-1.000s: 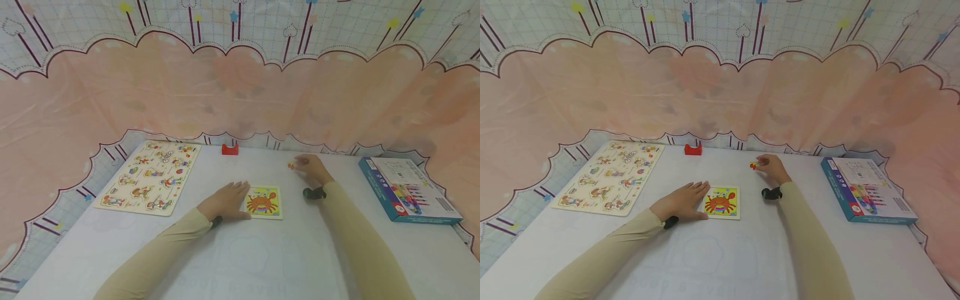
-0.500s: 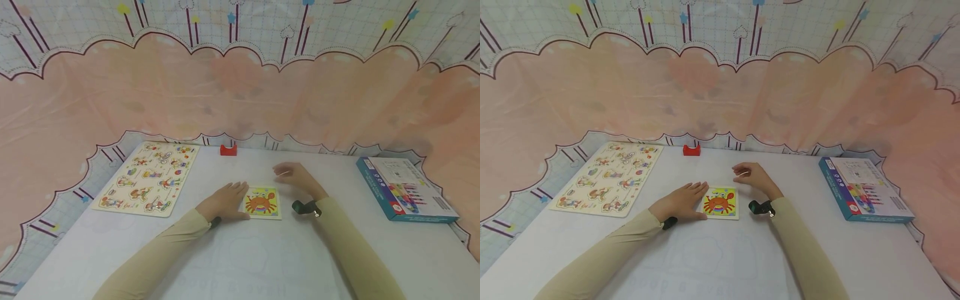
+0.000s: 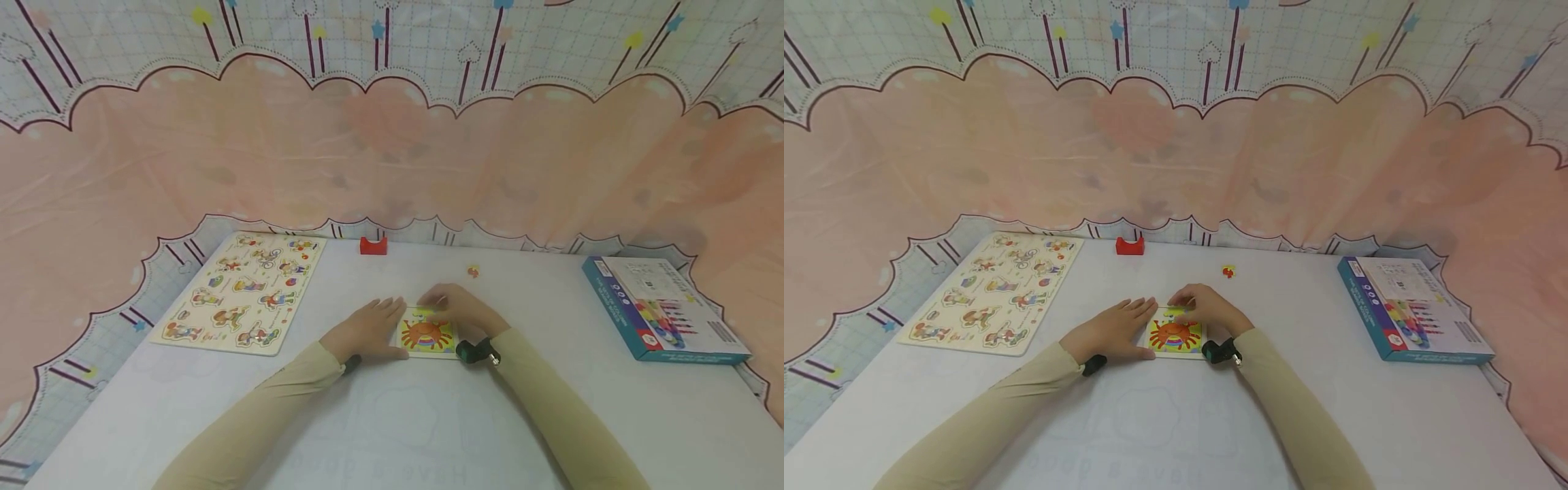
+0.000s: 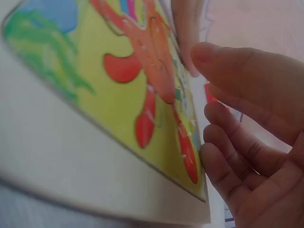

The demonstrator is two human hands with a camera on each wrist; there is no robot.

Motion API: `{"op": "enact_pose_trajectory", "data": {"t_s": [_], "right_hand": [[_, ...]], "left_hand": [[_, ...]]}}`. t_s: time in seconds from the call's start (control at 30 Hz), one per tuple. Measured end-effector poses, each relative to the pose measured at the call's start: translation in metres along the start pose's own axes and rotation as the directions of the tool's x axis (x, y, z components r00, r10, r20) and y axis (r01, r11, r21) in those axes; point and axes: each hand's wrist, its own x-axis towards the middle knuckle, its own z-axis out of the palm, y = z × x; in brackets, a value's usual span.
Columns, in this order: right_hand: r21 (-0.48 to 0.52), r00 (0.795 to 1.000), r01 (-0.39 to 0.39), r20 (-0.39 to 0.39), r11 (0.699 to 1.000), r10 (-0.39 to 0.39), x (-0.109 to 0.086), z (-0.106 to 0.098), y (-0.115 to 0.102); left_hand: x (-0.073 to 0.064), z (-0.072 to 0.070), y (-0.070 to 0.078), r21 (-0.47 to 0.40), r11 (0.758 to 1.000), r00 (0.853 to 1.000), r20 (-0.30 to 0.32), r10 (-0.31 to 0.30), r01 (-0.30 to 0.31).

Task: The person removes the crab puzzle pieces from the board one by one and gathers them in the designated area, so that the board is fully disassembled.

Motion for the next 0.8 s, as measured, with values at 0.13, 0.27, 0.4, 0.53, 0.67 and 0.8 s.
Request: {"op": "enact_pose_trajectory", "data": {"t_s": [0.13,0.27,0.4,0.53,0.67,0.8], "right_hand": [[-0.038,0.999,-0.012,0.031,0.999,0.013,0.0033,0.003,-0.002],[-0.056,0.998,-0.019,0.054,0.998,0.022,0.0054,0.0042,-0.0041],[-0.064,0.997,-0.007,0.072,0.998,0.011,0.0061,0.0041,-0.0048],[-0.056,0.996,0.012,0.085,0.998,-0.008,0.0065,0.0031,-0.0035],[-0.047,0.995,0.009,0.1,0.999,-0.004,0.0054,0.0022,-0.0016],[-0.069,0.993,0.033,0.112,0.997,-0.025,0.0038,0.0006,-0.0004]], "left_hand": [[-0.001,-0.0013,0.0004,-0.006,1.0,1.0,0.002,0.003,-0.003],[-0.0027,-0.0026,0.0014,-0.02,1.0,1.0,-0.002,0.001,-0.001],[-0.0031,-0.0028,0.0015,-0.034,0.999,1.0,-0.005,-0.001,0.001],[-0.0029,-0.0027,0.0011,-0.031,1.0,1.0,-0.006,0.001,-0.001],[-0.0033,-0.0027,0.0013,-0.036,0.999,1.0,-0.005,0.001,-0.001],[-0.004,-0.0035,0.0018,-0.038,0.999,1.0,-0.005,0.0,0.0]]}}
